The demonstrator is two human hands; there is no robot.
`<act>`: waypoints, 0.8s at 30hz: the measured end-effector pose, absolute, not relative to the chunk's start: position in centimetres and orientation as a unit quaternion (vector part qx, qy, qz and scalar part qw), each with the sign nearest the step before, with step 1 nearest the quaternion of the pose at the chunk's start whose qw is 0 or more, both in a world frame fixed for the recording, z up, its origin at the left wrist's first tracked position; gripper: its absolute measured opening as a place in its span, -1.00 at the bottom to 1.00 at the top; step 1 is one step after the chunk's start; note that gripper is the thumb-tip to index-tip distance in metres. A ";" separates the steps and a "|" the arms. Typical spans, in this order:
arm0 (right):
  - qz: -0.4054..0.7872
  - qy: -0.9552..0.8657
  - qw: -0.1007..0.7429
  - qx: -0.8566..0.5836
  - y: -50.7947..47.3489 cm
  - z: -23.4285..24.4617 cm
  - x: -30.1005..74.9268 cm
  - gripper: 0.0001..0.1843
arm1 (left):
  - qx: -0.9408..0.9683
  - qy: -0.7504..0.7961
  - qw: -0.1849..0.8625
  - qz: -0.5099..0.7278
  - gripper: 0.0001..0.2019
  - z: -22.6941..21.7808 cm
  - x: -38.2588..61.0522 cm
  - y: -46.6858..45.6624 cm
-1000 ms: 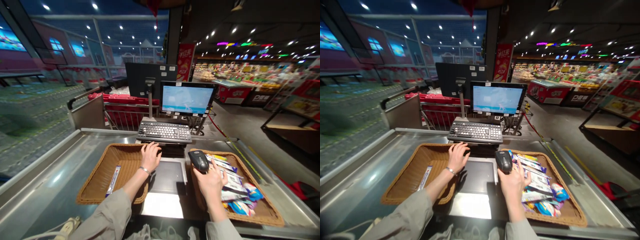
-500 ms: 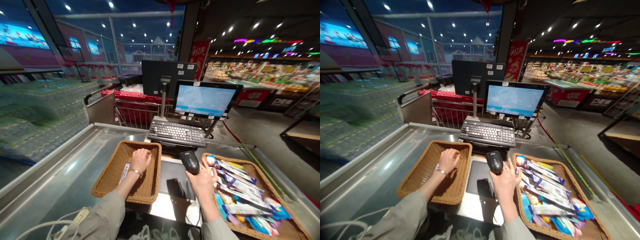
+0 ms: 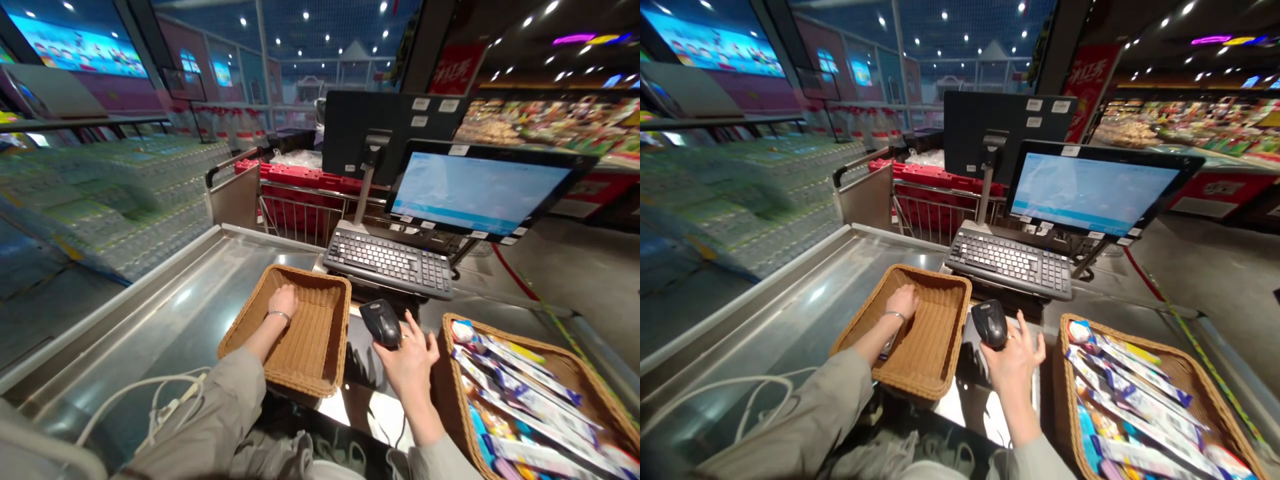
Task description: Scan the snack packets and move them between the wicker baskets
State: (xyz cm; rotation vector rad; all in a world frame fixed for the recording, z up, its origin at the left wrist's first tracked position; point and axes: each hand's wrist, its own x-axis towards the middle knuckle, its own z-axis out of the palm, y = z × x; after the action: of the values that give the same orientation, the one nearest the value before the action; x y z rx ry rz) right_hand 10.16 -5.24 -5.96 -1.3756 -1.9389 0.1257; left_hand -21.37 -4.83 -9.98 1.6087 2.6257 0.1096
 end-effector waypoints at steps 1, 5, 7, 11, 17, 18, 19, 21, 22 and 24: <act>0.050 -0.760 0.371 -0.531 -5.2 -6.1 10.0 -0.73 | 0.514 0.856 0.042 0.025 -0.71 -10.3 -21.7 -4.8; 0.057 -0.768 0.368 -0.521 -5.1 -6.3 9.3 -0.71 | 0.485 0.869 0.095 -0.026 -0.72 -12.0 -22.8 -4.6; 0.062 -0.766 0.367 -0.523 -5.1 -6.4 9.1 -0.68 | 0.472 0.871 0.123 -0.058 -0.68 -12.9 -23.5 -4.5; 0.080 -0.762 0.363 -0.530 -5.1 -6.4 8.8 -0.66 | 0.459 0.864 0.170 -0.116 -0.62 -14.7 -24.5 -4.4; 0.090 -0.764 0.368 -0.522 -5.2 -6.3 8.7 -0.65 | 0.454 0.857 0.188 -0.153 -0.62 -16.5 -24.0 -4.4; 0.089 -0.763 0.369 -0.523 -5.1 -6.3 8.7 -0.65 | 0.454 0.858 0.187 -0.153 -0.62 -16.8 -23.7 -4.4; 0.089 -0.763 0.367 -0.525 -5.1 -6.3 8.8 -0.64 | 0.454 0.858 0.185 -0.152 -0.62 -17.0 -23.4 -4.5; 0.088 -0.761 0.365 -0.528 -5.0 -6.5 8.9 -0.63 | 0.456 0.860 0.179 -0.145 -0.62 -17.4 -22.7 -4.7; 0.087 -0.760 0.367 -0.529 -5.0 -6.6 9.0 -0.64 | 0.457 0.861 0.174 -0.139 -0.62 -17.6 -22.4 -4.9; 0.082 -0.758 0.375 -0.527 -4.9 -6.7 9.1 -0.65 | 0.458 0.865 0.166 -0.124 -0.62 -17.7 -22.1 -5.3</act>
State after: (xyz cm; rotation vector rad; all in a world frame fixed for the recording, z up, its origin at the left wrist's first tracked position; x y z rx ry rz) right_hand 9.10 -4.94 -6.68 -1.3478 -1.9411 0.2103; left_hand -22.14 -5.26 -17.74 1.3033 2.4627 -0.3534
